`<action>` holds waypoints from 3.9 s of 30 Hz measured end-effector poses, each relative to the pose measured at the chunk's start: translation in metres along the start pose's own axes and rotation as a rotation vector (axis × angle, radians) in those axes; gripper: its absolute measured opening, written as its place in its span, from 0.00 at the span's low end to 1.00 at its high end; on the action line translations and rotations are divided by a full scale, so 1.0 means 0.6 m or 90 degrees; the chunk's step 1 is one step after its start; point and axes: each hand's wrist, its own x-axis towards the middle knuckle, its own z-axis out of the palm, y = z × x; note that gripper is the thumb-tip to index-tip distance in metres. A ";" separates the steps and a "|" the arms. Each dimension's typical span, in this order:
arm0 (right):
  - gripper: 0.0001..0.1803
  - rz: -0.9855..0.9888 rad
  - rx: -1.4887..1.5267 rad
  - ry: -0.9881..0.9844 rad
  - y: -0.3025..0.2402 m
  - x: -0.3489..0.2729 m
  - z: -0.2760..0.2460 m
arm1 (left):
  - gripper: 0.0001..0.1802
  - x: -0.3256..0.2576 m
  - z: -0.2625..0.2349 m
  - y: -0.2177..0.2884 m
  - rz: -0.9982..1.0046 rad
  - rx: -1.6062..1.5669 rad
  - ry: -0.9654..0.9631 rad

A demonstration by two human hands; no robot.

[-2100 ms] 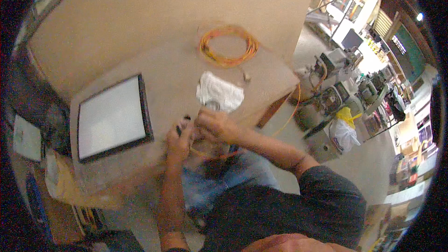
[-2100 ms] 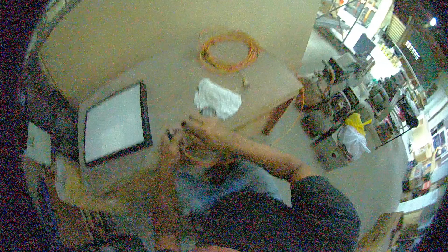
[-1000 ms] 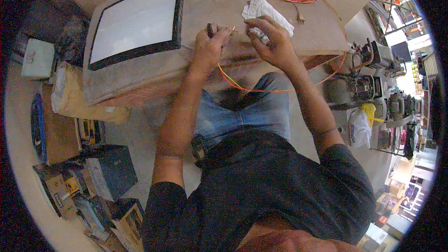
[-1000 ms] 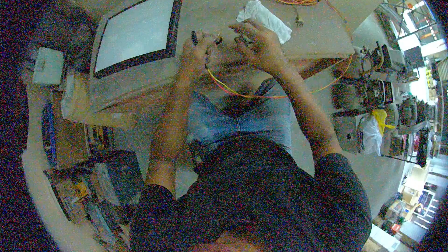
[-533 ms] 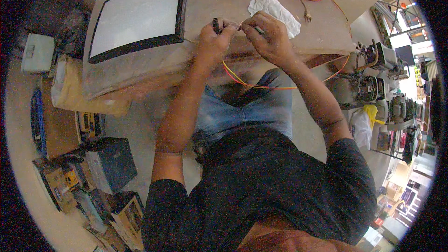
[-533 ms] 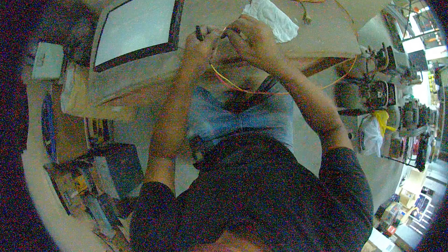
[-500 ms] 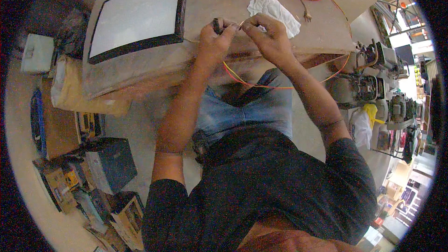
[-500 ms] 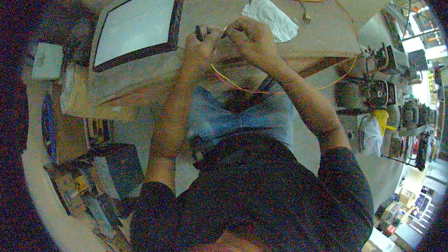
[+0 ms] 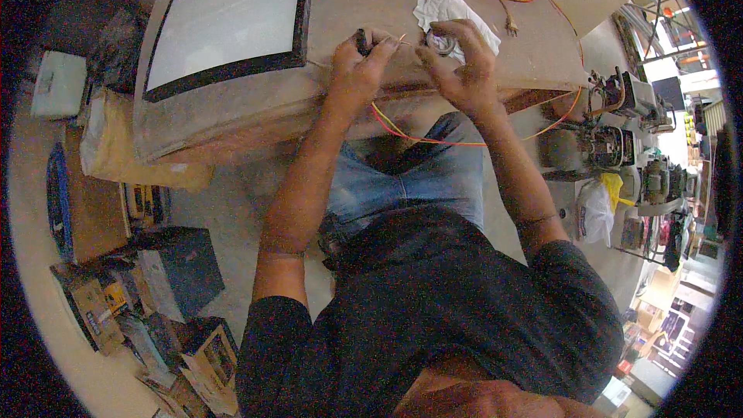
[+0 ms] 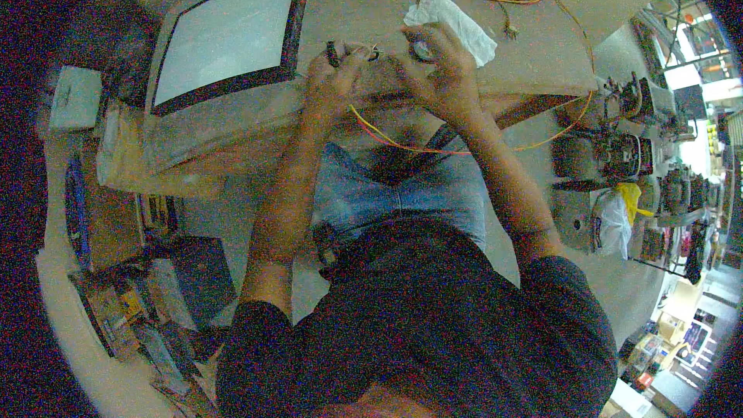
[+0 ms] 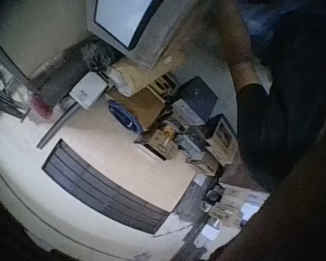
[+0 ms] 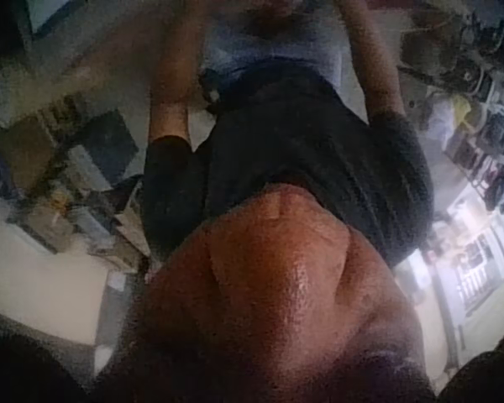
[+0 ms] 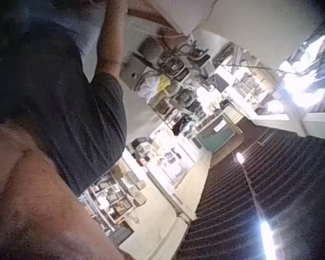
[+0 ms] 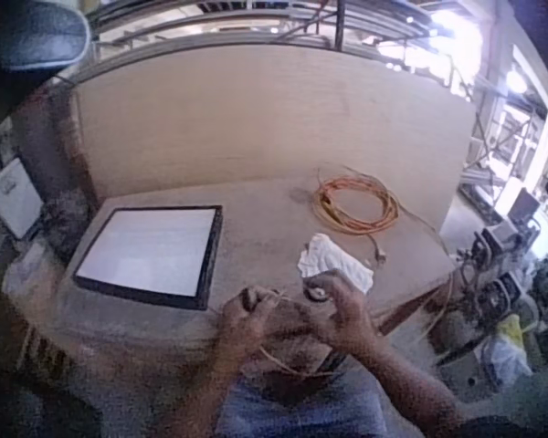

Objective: Connect wires to a small electronic motor or component on a workbench.

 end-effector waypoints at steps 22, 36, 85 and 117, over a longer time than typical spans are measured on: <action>0.05 0.095 0.130 -0.045 -0.015 0.000 0.041 | 0.11 -0.005 -0.002 0.013 0.002 0.027 -0.036; 0.13 -0.142 -0.073 0.009 0.008 0.010 0.009 | 0.12 -0.004 -0.010 0.029 -0.098 -0.052 0.010; 0.11 -0.267 -0.187 0.013 0.040 0.021 0.059 | 0.10 -0.006 -0.009 0.036 -0.072 0.033 0.076; 0.18 0.131 0.461 -0.407 0.056 0.058 0.049 | 0.14 0.001 -0.046 0.008 -0.043 -0.076 -0.100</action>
